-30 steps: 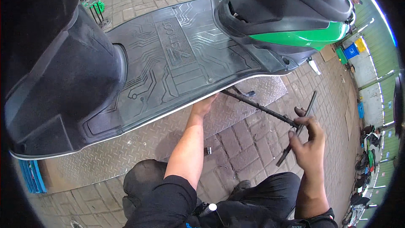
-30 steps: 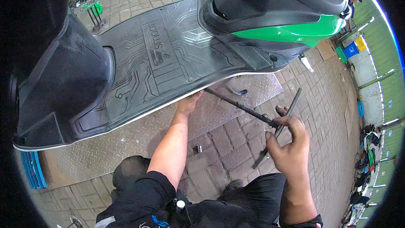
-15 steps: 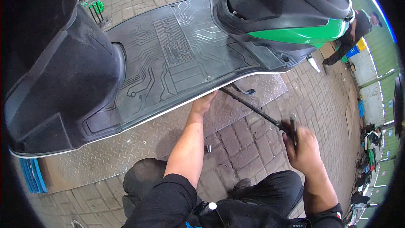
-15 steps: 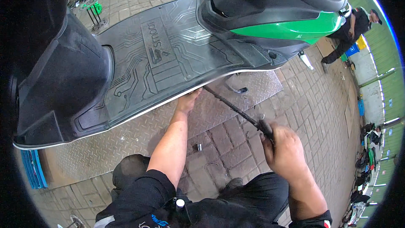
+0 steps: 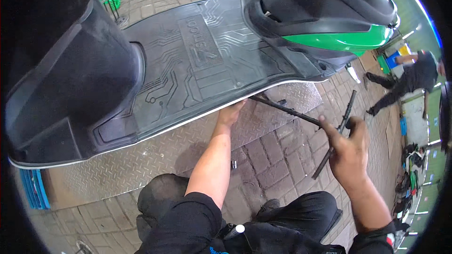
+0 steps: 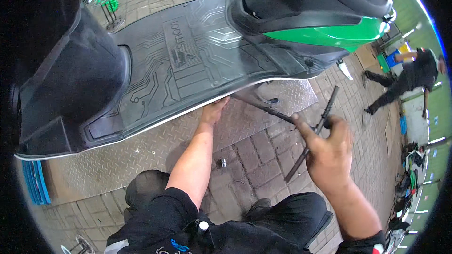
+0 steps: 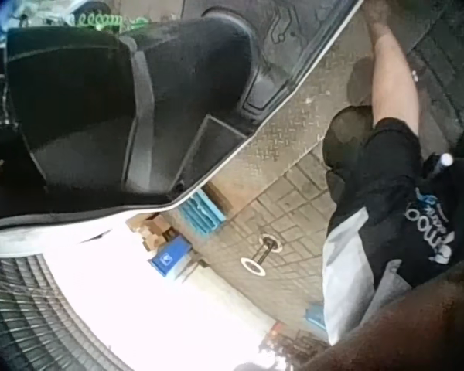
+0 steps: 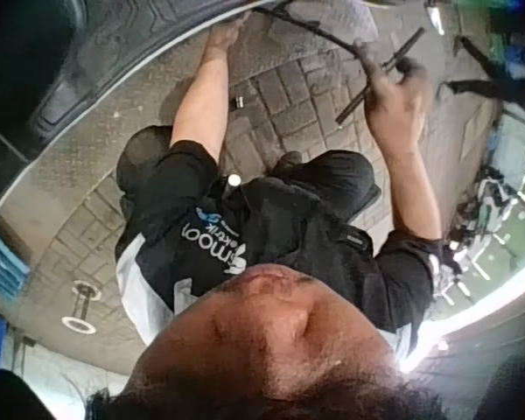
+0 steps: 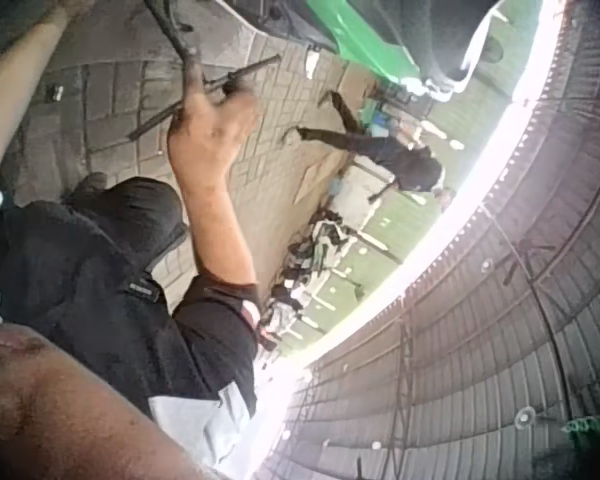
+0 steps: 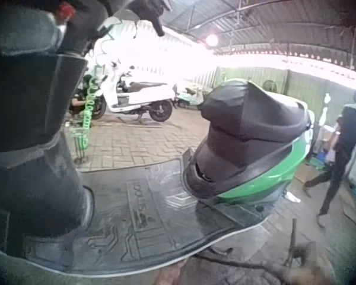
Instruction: The person uses a T-handle socket wrench to loosen and remove a bolt from the lower side panel of a green and white electric scooter. They handle the bolt and a small metal bracket after removal.
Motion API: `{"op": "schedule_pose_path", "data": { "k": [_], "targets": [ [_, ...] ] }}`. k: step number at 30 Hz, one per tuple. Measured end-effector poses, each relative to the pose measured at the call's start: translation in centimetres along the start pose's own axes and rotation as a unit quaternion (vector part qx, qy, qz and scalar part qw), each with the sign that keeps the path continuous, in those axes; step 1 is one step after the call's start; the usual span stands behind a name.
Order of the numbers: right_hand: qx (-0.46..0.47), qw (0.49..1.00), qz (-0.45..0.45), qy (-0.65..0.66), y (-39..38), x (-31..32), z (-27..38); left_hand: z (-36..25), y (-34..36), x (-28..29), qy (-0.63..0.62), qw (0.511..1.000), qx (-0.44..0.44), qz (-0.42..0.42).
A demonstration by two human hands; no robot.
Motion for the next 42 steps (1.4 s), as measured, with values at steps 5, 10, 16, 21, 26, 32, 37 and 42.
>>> {"op": "schedule_pose_path", "data": {
  "k": [5, 10, 16, 21, 26, 32, 37, 42],
  "targets": [
    [-0.131, 0.972, 0.125, 0.153, -0.6, -1.1, -0.4, -0.1, -0.5, -0.1, 0.001, 0.999, 0.027, 0.018],
    [0.000, 0.884, 0.174, 0.434, -1.7, -1.5, -0.9, -1.4, -0.6, 0.1, 0.024, 0.999, 0.019, 0.010],
    [0.118, 0.974, 0.113, 0.156, -0.7, -1.7, 0.0, 0.1, -0.4, -0.3, 0.054, 0.995, 0.084, 0.030],
    [0.332, 0.929, 0.092, 0.137, 1.7, -1.7, 0.7, -0.7, -0.6, 0.6, 0.044, 0.992, 0.107, 0.051],
    [0.151, 0.962, 0.119, 0.196, 2.8, 0.6, -0.1, -2.6, -0.4, -2.0, 0.071, 0.994, 0.065, 0.056],
    [0.274, 0.950, 0.046, -0.143, 2.7, 1.2, 0.8, -1.1, -0.3, 0.1, 0.103, 0.992, 0.063, 0.033],
    [0.197, 0.965, -0.029, -0.172, 1.7, 1.2, 0.9, -1.1, -0.2, -0.3, 0.103, 0.993, 0.001, 0.050],
    [-0.014, 0.988, 0.117, -0.102, 1.6, 1.0, 0.0, 1.3, 0.5, -0.1, 0.074, 0.995, 0.026, 0.064]
  ]
}}
Point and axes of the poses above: each hand's wrist, its own y-axis towards the middle knuckle, its own x-axis out of the back of the hand, z = x × y, the point moved 3 cm from there along y, towards the middle knuckle, and after that the axes turned 15 degrees about z, right-handed, at the moved point
